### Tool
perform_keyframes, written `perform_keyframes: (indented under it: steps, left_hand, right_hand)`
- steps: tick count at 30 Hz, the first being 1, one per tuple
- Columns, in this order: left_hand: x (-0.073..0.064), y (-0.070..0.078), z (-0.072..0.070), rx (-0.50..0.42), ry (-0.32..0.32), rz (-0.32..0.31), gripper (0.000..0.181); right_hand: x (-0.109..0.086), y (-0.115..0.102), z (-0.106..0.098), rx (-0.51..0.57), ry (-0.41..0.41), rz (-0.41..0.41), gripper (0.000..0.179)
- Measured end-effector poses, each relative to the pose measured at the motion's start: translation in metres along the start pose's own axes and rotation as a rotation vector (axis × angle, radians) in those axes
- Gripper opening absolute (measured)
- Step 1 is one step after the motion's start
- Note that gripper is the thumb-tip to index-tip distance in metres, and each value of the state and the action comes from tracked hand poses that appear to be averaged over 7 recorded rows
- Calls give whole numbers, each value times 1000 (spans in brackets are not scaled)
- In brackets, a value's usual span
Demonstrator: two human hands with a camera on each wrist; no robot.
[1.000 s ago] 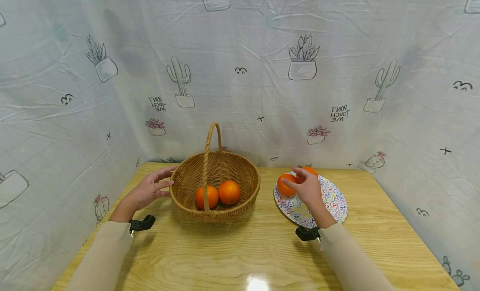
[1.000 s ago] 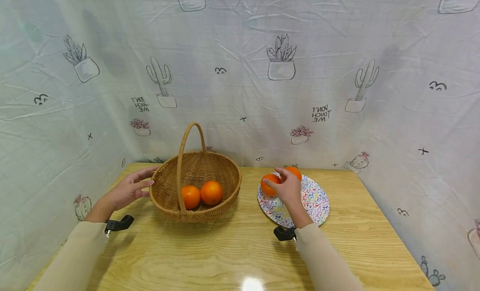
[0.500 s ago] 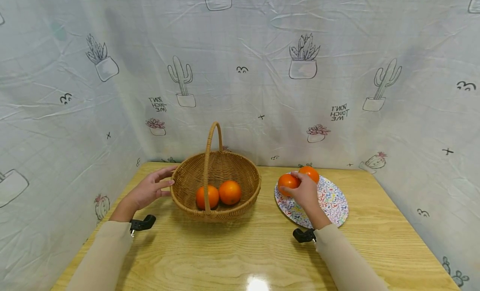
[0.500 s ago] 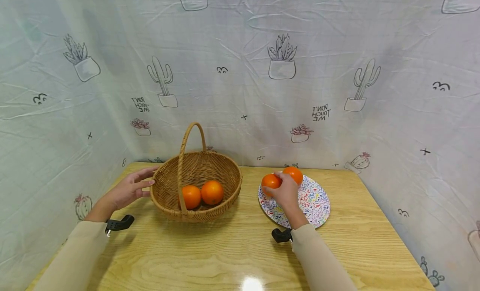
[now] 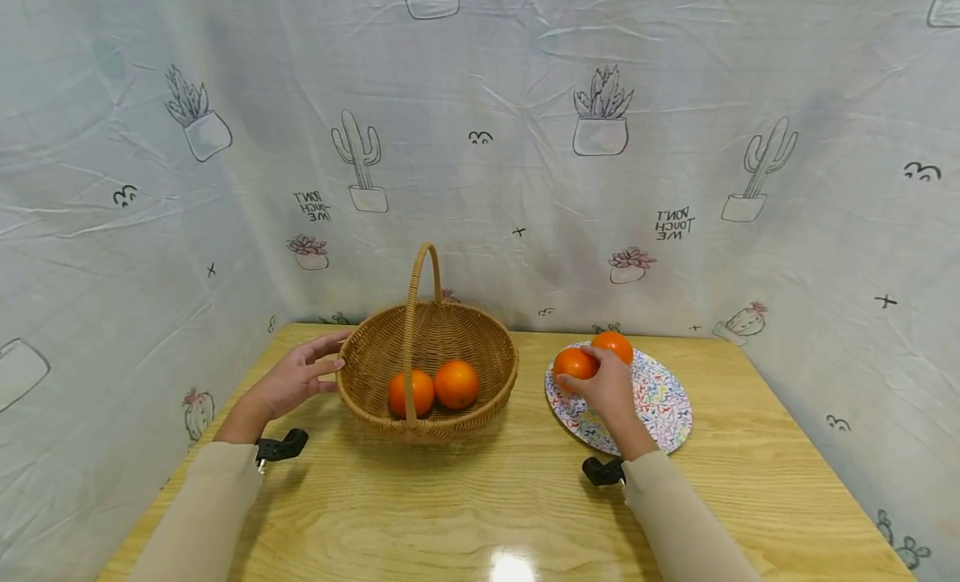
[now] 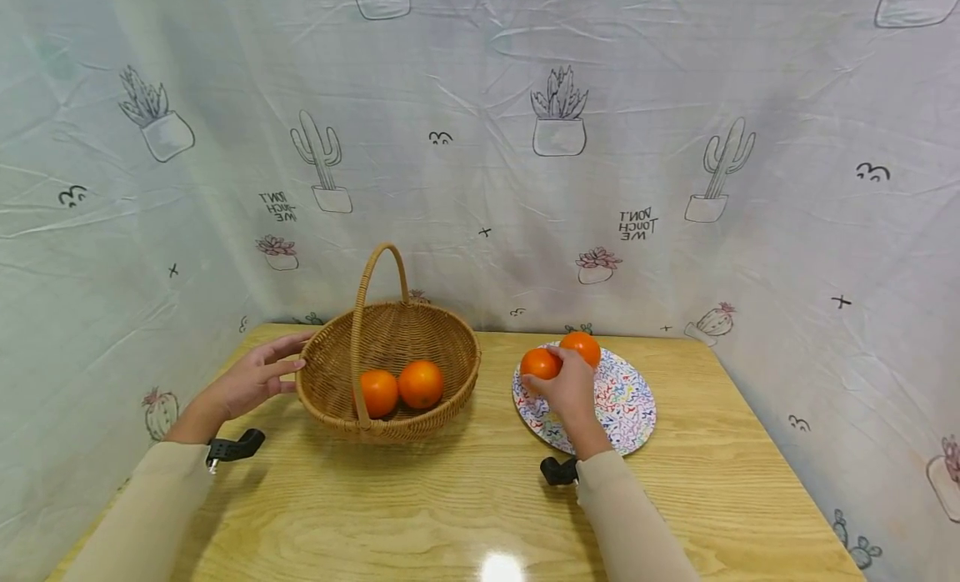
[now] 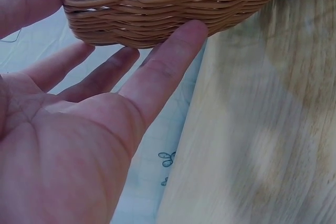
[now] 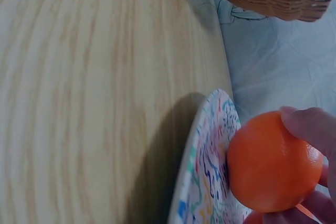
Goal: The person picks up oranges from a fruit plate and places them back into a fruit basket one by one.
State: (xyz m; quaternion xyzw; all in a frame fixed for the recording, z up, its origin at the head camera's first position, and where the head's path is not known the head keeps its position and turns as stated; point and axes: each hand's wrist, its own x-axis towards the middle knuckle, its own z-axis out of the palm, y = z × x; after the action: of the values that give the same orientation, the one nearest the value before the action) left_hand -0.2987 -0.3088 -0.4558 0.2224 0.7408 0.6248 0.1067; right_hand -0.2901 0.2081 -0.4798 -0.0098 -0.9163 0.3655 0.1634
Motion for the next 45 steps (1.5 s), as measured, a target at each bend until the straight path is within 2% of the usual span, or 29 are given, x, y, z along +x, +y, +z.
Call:
perform_keyframes:
  steps: [8,13,22,38,45]
  left_hand:
    - [-3,3,-2,0,12,-14,66]
    - [-3,6,1,-3,9,-17,67]
    - [-1,7,3,2,25,-27,67]
    - [-3,6,5,-24,26,-21,66]
    - [-1,6,6,-28,23,-26,66]
  right_hand:
    - [3,-3,-1,-13,-44,18,70]
    - [6,-5,0,-39,-40,2,69]
    - [7,-7,-4,-1,-58,33,68]
    - [7,-11,-4,-39,-54,34,74]
    - [4,-12,-3,-19,-22,19,72]
